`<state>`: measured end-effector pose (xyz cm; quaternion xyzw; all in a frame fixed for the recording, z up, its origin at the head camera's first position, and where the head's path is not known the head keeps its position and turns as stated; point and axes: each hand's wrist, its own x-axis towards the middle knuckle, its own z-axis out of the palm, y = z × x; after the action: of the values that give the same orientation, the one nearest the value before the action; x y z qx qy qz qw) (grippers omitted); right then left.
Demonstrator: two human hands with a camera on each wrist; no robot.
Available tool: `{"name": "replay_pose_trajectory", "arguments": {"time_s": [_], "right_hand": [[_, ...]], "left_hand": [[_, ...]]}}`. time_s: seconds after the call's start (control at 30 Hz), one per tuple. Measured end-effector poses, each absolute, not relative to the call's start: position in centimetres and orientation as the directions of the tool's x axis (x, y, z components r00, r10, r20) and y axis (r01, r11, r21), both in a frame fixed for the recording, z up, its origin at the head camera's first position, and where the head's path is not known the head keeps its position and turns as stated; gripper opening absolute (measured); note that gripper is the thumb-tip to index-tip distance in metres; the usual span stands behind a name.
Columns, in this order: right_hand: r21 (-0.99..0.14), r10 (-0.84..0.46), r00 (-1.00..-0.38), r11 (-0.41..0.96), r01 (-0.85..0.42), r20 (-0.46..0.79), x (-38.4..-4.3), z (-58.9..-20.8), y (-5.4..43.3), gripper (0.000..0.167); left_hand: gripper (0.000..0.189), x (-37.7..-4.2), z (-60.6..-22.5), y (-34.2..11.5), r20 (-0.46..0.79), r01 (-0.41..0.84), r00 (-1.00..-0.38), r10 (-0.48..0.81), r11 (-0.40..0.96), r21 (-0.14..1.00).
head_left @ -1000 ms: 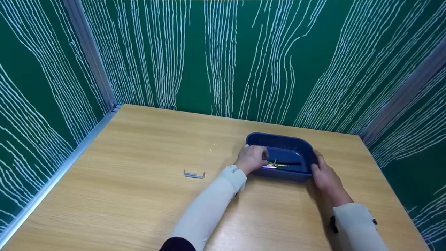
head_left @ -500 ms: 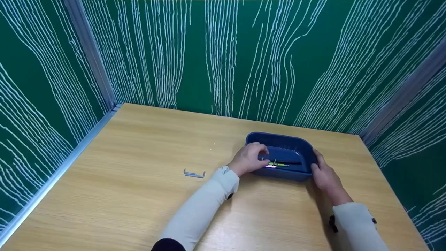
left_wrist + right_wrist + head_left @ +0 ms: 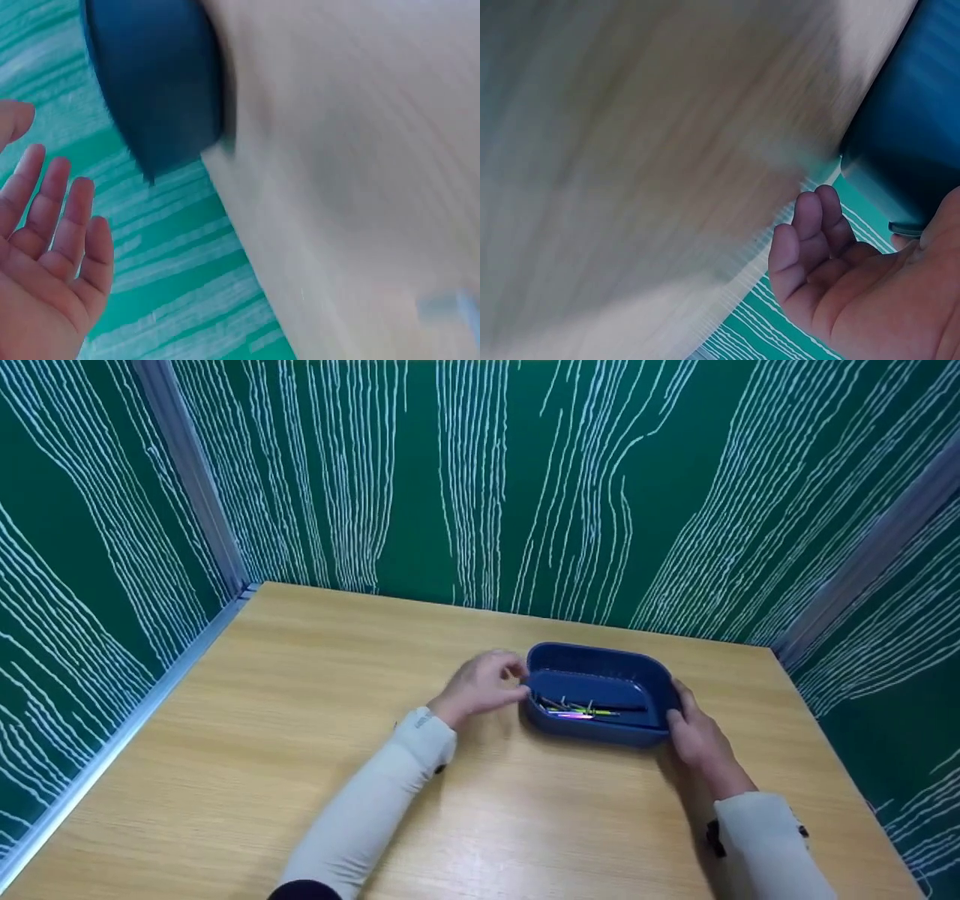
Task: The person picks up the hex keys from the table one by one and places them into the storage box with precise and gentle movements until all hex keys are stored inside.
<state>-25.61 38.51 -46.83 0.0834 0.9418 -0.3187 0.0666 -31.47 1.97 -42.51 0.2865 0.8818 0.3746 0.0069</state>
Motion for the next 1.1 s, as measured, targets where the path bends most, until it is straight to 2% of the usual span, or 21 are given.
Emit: {"name": "replay_pose_trajectory", "arguments": {"time_s": [0.2,0.47,0.73,0.93,1.1], "right_hand": [[-0.600,0.113,-0.976,0.774,0.204,-0.186,-25.6,-46.8,38.4,0.058],[-0.560,0.100,-0.984,0.812,0.168,-0.150,-25.7,-47.0,38.6,0.059],[-0.596,0.103,-0.980,0.781,0.187,-0.173,-25.5,-46.9,38.6,0.059],[-0.601,0.107,-0.978,0.775,0.196,-0.180,-25.5,-47.0,38.5,0.059],[-0.606,0.112,-0.976,0.769,0.204,-0.187,-25.6,-47.0,38.5,0.058]], "left_hand": [[0.023,-31.9,-40.9,-2.1,0.248,0.520,-0.836,0.489,0.563,0.642],[0.021,-31.2,-39.2,-6.4,0.271,0.497,-0.866,0.420,0.664,0.559],[0.020,-30.7,-39.3,-10.3,0.143,0.434,-0.898,0.417,0.781,0.449],[0.019,-30.3,-40.9,-12.1,0.019,0.343,-0.925,0.378,0.814,0.469],[0.019,-30.0,-42.2,-13.0,-0.025,0.320,-0.924,0.381,0.808,0.494]]}}
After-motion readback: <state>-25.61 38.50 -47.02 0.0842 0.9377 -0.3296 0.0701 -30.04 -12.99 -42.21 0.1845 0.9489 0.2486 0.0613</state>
